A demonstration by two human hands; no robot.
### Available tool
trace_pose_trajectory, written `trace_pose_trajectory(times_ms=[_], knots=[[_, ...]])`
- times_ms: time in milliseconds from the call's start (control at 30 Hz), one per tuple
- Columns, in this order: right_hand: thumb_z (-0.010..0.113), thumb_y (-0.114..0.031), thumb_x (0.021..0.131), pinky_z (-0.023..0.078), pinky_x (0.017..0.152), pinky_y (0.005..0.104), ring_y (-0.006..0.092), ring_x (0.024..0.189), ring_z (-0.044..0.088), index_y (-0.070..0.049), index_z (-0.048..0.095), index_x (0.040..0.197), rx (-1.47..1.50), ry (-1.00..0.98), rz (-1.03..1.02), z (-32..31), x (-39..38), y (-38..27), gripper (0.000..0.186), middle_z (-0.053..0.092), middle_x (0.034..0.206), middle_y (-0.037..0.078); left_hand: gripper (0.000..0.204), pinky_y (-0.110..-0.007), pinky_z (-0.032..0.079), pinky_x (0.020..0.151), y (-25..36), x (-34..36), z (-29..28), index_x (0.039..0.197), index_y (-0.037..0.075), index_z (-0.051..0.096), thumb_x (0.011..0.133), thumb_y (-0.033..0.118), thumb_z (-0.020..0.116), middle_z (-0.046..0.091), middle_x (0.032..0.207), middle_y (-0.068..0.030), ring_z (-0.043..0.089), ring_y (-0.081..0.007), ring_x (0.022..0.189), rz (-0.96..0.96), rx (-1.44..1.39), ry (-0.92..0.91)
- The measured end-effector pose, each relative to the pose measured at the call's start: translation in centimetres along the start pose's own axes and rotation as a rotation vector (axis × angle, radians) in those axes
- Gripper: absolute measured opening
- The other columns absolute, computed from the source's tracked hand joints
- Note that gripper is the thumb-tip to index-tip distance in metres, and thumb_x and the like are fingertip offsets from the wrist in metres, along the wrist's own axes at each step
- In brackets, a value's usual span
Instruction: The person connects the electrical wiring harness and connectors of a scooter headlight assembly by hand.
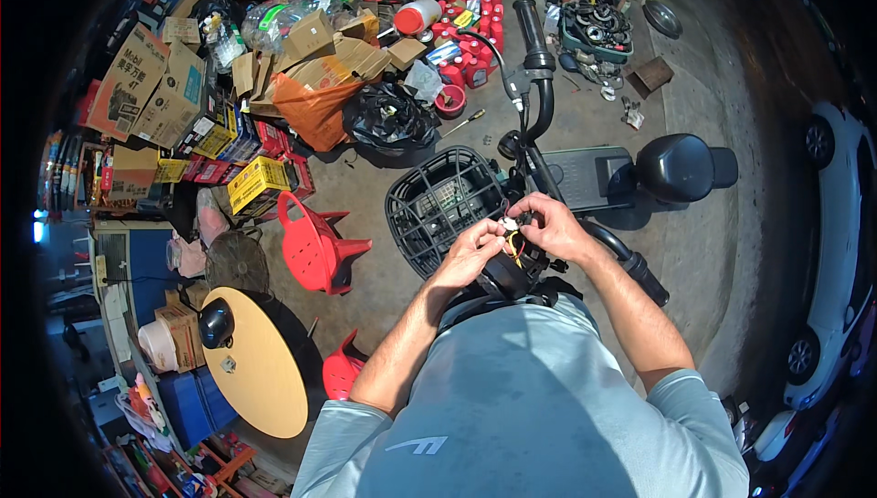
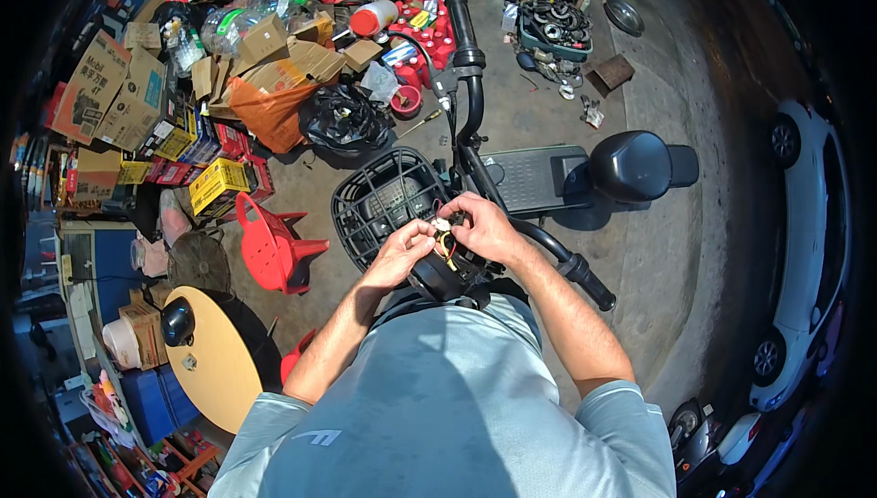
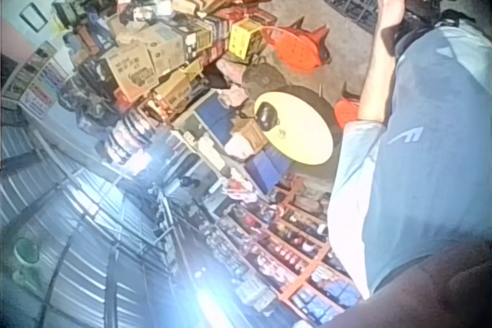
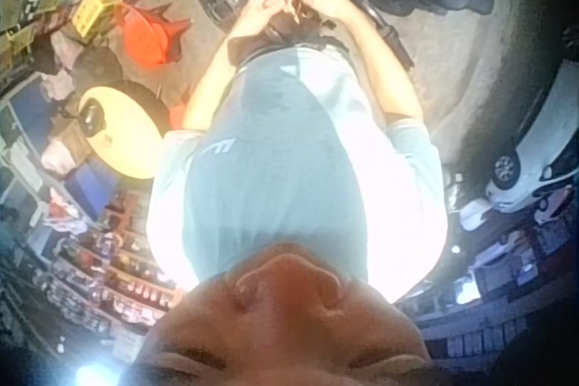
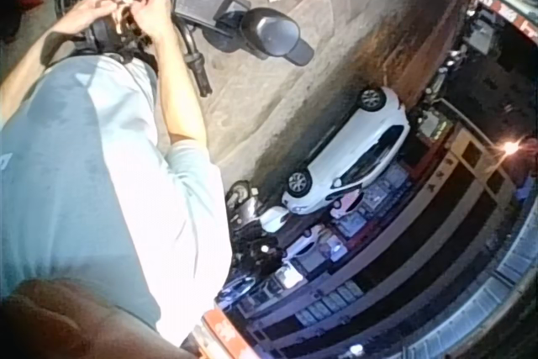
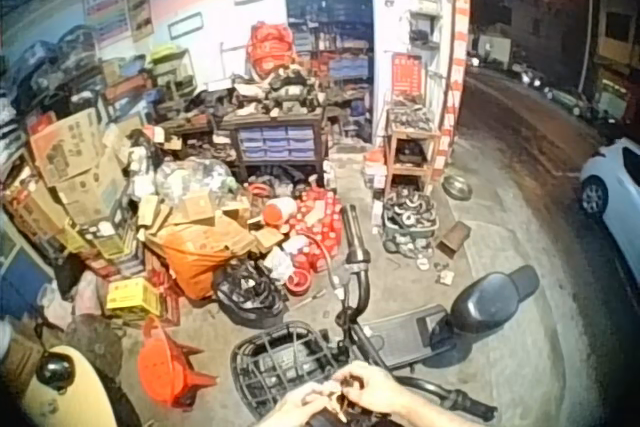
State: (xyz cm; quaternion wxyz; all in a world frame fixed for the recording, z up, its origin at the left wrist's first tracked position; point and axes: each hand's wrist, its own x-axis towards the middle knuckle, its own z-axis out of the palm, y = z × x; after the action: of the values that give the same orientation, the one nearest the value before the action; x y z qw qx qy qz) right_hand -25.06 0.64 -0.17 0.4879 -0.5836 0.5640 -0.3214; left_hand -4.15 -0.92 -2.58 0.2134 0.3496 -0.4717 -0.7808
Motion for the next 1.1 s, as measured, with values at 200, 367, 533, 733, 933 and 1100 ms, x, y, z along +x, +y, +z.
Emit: trace_pose_trajectory(times_ms=[200,367,533,733,933,1100], knots=[[0.063,-0.003,0.076,0.048,0.067,0.0288,0.0178,0.078,0.059,-0.004,0.069,0.096,-0.193,0.131,-0.115,0.5,-0.2,-0.2,0.021,0.058,0.096,0.008,0.02,-0.023,0.046,0.079,-0.6,0.0,-0.3,0.11,0.005,0.051,0.097,0.019,0.054,0.065,0.095,-0.0055,0.058,-0.0081,0.086,0.025,0.005,-0.013],[0.064,-0.009,0.077,0.049,0.074,0.0349,0.0262,0.083,0.061,-0.003,0.07,0.092,-0.286,0.204,-0.094,0.0,0.0,-1.1,0.017,0.059,0.086,0.012,0.018,-0.025,0.043,0.083,0.4,-0.3,0.2,0.106,0.002,0.054,0.096,0.017,0.053,0.065,0.093,-0.0059,0.057,-0.0095,0.089,-0.018,0.018,0.02],[0.065,-0.01,0.08,0.049,0.067,0.0313,0.0201,0.073,0.062,-0.002,0.069,0.093,-0.296,0.191,-0.027,-0.3,0.3,-1.4,0.016,0.062,0.078,0.009,0.018,-0.025,0.044,0.083,0.0,-0.4,0.1,0.106,0.002,0.054,0.096,0.017,0.053,0.064,0.093,-0.0053,0.057,-0.0096,0.089,-0.012,0.013,0.027],[0.062,-0.01,0.083,0.049,0.07,0.0264,0.0087,0.074,0.061,-0.002,0.07,0.099,0.097,0.052,0.158,-0.8,1.2,-0.4,0.019,0.07,0.082,0.005,0.017,-0.023,0.046,0.076,-0.4,-0.4,0.0,0.108,0.005,0.052,0.097,0.018,0.054,0.064,0.094,-0.0037,0.057,-0.0069,0.084,0.022,0.023,0.023],[0.063,-0.005,0.082,0.049,0.07,0.0261,0.0092,0.075,0.061,-0.001,0.07,0.1,0.156,-0.125,0.157,-1.7,1.7,0.1,0.019,0.069,0.083,0.005,0.016,-0.023,0.046,0.077,-0.3,-0.6,0.0,0.107,0.005,0.053,0.097,0.018,0.054,0.064,0.093,-0.0038,0.057,-0.0066,0.085,0.0,0.024,0.036],[0.066,-0.004,0.081,0.05,0.071,0.0267,0.0099,0.075,0.061,-0.001,0.07,0.098,0.123,-0.174,0.135,-2.1,2.1,-0.5,0.019,0.068,0.083,0.004,0.016,-0.022,0.046,0.077,-0.2,-0.8,0.2,0.107,0.005,0.053,0.097,0.018,0.054,0.064,0.093,-0.0037,0.057,-0.0066,0.085,-0.003,0.034,0.05]])
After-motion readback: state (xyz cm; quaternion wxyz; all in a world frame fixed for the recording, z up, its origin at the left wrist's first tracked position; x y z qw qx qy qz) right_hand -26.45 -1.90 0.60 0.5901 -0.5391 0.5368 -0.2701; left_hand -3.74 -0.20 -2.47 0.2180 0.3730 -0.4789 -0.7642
